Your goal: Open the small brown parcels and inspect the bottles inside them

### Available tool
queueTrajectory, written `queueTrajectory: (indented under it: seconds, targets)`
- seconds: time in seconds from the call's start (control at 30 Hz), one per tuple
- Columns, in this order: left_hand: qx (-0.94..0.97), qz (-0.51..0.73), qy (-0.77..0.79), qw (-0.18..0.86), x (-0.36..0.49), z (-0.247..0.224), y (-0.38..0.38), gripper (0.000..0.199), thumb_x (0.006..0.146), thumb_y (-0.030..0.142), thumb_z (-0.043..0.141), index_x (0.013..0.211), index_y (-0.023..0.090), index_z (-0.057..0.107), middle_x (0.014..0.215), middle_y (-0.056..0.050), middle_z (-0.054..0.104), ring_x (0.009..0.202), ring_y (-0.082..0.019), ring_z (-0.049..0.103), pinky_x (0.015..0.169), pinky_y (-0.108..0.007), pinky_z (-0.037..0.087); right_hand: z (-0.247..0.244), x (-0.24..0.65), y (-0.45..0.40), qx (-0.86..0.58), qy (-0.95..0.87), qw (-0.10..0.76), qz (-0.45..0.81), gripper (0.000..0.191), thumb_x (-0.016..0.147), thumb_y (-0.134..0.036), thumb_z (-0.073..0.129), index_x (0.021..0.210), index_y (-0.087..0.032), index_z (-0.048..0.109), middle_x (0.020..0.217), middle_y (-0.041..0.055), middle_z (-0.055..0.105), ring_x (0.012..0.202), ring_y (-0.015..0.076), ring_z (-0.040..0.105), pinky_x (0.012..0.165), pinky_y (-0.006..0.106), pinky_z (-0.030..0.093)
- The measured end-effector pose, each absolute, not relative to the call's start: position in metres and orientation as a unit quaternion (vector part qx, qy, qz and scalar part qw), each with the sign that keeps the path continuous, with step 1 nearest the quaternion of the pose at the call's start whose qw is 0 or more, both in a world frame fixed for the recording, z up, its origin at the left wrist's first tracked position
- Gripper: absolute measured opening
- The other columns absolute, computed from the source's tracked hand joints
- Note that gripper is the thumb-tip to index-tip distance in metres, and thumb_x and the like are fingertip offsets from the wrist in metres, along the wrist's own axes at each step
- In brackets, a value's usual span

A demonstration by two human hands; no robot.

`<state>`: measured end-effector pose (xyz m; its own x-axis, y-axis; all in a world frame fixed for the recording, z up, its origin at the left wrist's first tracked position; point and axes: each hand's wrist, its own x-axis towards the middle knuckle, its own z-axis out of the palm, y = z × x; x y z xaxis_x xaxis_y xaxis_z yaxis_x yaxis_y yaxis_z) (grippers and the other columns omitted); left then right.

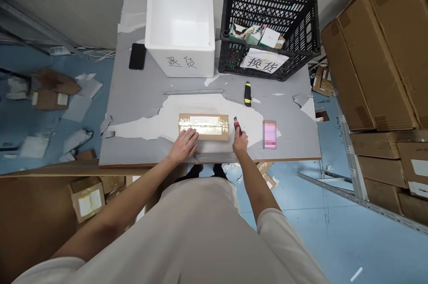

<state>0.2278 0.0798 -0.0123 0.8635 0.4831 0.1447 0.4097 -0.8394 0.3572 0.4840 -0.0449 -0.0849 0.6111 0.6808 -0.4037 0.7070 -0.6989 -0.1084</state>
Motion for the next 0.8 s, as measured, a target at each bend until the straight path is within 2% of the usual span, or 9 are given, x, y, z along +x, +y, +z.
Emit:
queueTrajectory:
  seconds: [0.17, 0.3, 0.4, 0.53, 0.67, 0.73, 0.8]
  targets:
    - [0.955, 0.105, 0.221, 0.169, 0.221, -0.018, 0.079, 0.052, 0.089, 0.021, 0.043, 0.14, 0.008, 0.042, 0.141, -0.02, 0.047, 0.138, -0.032, 0.036, 0.11, -0.052, 0.033, -0.065, 0.494, -0.041, 0.893, 0.411, -0.025, -0.184, 0.062, 0.09, -0.03, 0.034, 0.15, -0.018, 0.023, 0.138, 0.0217, 0.034, 0.122, 0.0354, 0.037, 0.094, 0.054, 0.04]
    - [0.955, 0.111, 0.216, 0.168, 0.22, -0.023, 0.079, 0.053, 0.088, 0.021, 0.044, 0.139, 0.006, 0.043, 0.14, -0.021, 0.049, 0.136, -0.032, 0.039, 0.11, -0.053, 0.034, -0.014, 0.502, -0.011, 0.842, 0.519, -0.124, -0.077, 0.06, 0.095, -0.04, 0.028, 0.15, -0.015, 0.022, 0.146, 0.0208, 0.03, 0.132, 0.0323, 0.03, 0.104, 0.05, 0.033]
    - [0.954, 0.112, 0.214, 0.178, 0.22, -0.027, 0.08, 0.056, 0.086, 0.02, 0.045, 0.141, 0.007, 0.041, 0.14, -0.021, 0.049, 0.135, -0.033, 0.04, 0.109, -0.054, 0.035, 0.017, 0.49, 0.023, 0.691, 0.715, -0.063, -0.089, 0.063, 0.093, -0.048, 0.04, 0.147, -0.018, 0.029, 0.149, 0.017, 0.032, 0.134, 0.0318, 0.03, 0.107, 0.047, 0.029]
    - [0.954, 0.113, 0.208, 0.185, 0.218, -0.031, 0.082, 0.06, 0.084, 0.019, 0.045, 0.143, 0.008, 0.038, 0.142, -0.02, 0.047, 0.136, -0.033, 0.039, 0.109, -0.055, 0.035, 0.031, 0.47, 0.052, 0.596, 0.795, 0.059, -0.097, 0.05, 0.096, -0.035, 0.035, 0.142, -0.015, 0.038, 0.145, 0.0188, 0.041, 0.124, 0.0318, 0.042, 0.1, 0.046, 0.034]
    - [0.955, 0.117, 0.196, 0.189, 0.216, -0.034, 0.08, 0.063, 0.084, 0.019, 0.045, 0.145, 0.008, 0.034, 0.143, -0.02, 0.045, 0.138, -0.032, 0.037, 0.11, -0.054, 0.034, 0.044, 0.471, 0.067, 0.607, 0.78, 0.111, -0.109, 0.046, 0.096, -0.017, 0.024, 0.139, -0.009, 0.04, 0.13, 0.0214, 0.054, 0.109, 0.0282, 0.055, 0.088, 0.039, 0.04]
    - [0.954, 0.121, 0.192, 0.194, 0.215, -0.034, 0.078, 0.064, 0.084, 0.018, 0.044, 0.146, 0.008, 0.032, 0.144, -0.02, 0.045, 0.139, -0.033, 0.035, 0.11, -0.055, 0.034, 0.052, 0.48, 0.083, 0.646, 0.742, 0.112, -0.14, 0.043, 0.097, -0.019, 0.024, 0.134, -0.013, 0.046, 0.117, 0.017, 0.063, 0.097, 0.0258, 0.06, 0.081, 0.035, 0.042]
    - [0.951, 0.128, 0.197, 0.199, 0.215, -0.031, 0.077, 0.063, 0.085, 0.018, 0.044, 0.146, 0.009, 0.033, 0.144, -0.021, 0.044, 0.139, -0.033, 0.033, 0.109, -0.055, 0.035, 0.055, 0.491, 0.104, 0.689, 0.697, 0.096, -0.174, 0.04, 0.099, -0.03, 0.026, 0.123, -0.017, 0.055, 0.11, 0.0134, 0.066, 0.094, 0.0251, 0.061, 0.079, 0.034, 0.042]
